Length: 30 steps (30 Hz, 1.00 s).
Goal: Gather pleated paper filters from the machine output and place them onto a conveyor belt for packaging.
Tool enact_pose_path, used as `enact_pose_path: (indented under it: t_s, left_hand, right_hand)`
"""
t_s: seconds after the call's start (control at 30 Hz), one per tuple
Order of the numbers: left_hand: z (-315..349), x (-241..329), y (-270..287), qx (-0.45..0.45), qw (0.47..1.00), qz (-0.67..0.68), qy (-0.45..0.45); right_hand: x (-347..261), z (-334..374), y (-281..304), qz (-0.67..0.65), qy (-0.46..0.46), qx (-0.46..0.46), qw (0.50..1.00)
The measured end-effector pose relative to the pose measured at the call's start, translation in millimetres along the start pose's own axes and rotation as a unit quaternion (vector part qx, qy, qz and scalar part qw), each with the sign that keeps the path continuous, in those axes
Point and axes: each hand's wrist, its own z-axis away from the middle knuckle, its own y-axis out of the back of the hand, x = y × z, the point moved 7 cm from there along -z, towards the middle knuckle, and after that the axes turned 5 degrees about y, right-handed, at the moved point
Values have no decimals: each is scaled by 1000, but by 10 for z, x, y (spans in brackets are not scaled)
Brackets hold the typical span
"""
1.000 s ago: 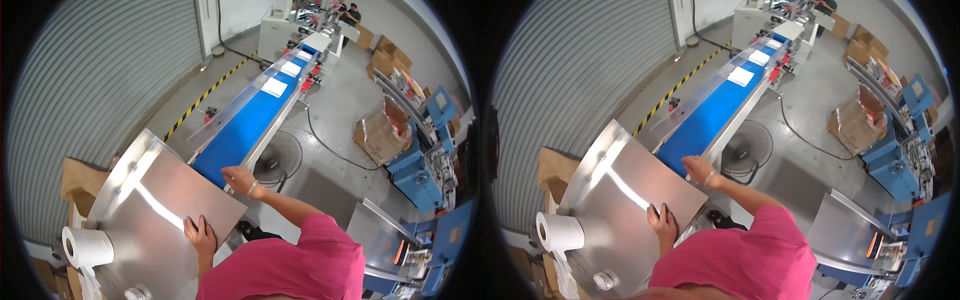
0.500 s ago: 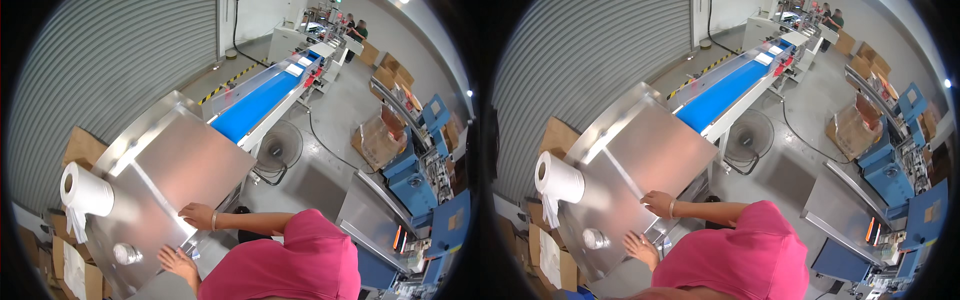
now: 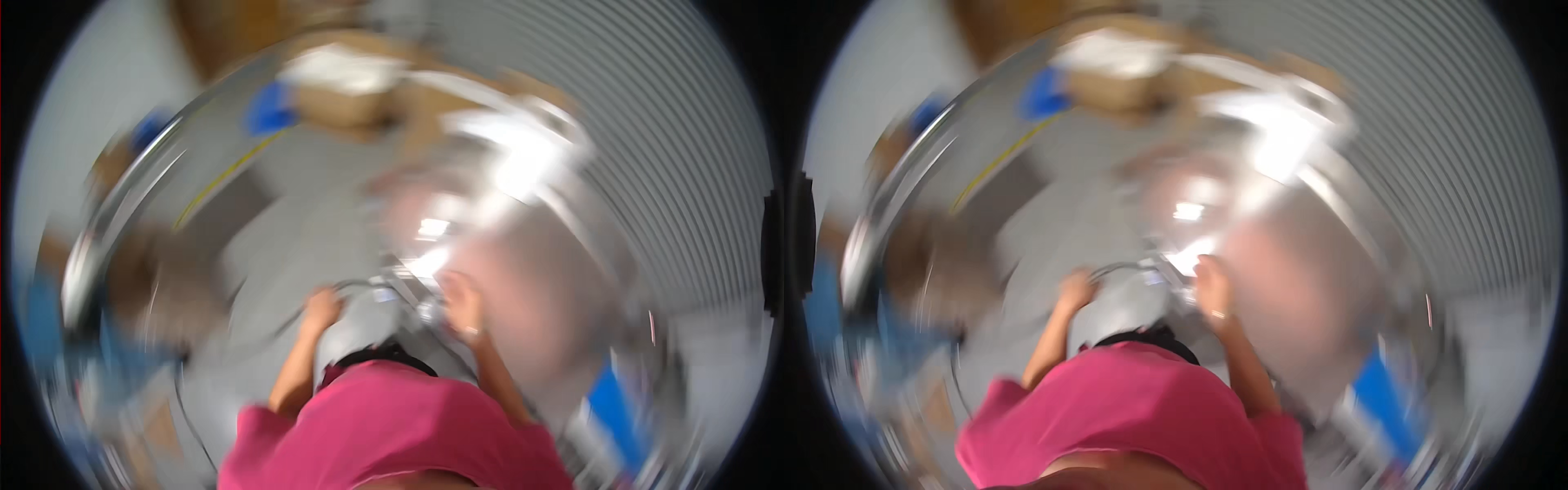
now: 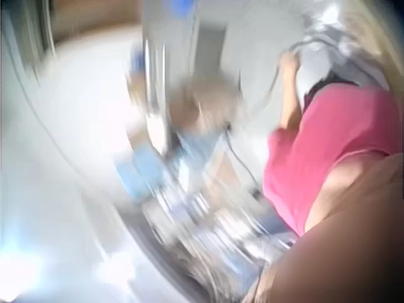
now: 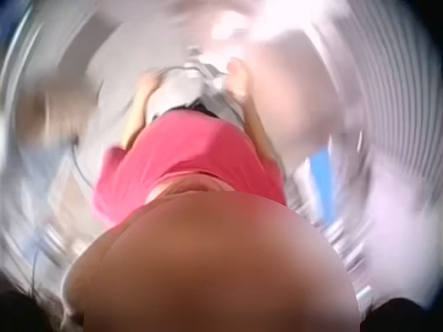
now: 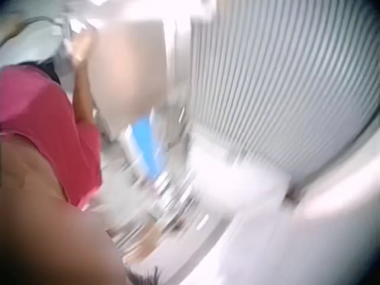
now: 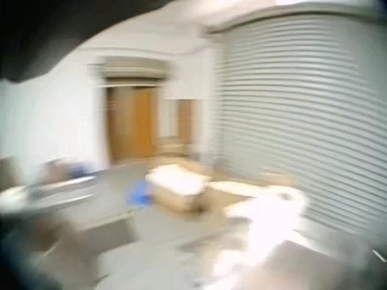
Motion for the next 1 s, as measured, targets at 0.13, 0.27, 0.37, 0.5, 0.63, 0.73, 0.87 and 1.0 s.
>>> enact_pose_path:
  t_s: [0.13, 0.27, 0.37, 0.5, 0.63, 0.73, 0.87, 1.0]
  left_hand:
    - [394, 296, -161, -166, 974, 17, 150]
    - [839, 264, -136, -230, 943, 32, 237]
    - [844, 154, -235, -220, 948, 32, 229]
    - [642, 54, -154, -223, 954, 34, 196]
    - [499, -333, 98, -237, 949, 76, 195]
    - [349, -784, 306, -234, 939, 84, 238]
    - [49, -1365, 626, -223, 925, 94, 294]
    - [-477, -1844, 764, -152, 957, 60, 238]
  right_hand:
    - [-266, -306, -252, -37, 109, -54, 992]
    - [-663, -275, -848, -78, 198, -198, 957]
    - [-830, -220, -1184, -100, 209, -291, 928]
    - [-983, -381, -1573, -79, 224, -346, 908]
    - [-1306, -655, -2123, -82, 248, -373, 890]
    - [-1435, -830, -2640, -80, 239, -397, 882]
    - [-1606, -1001, -3226, -22, 286, -429, 856]
    - [-1127, -1329, -3861, 91, 174, -528, 826]
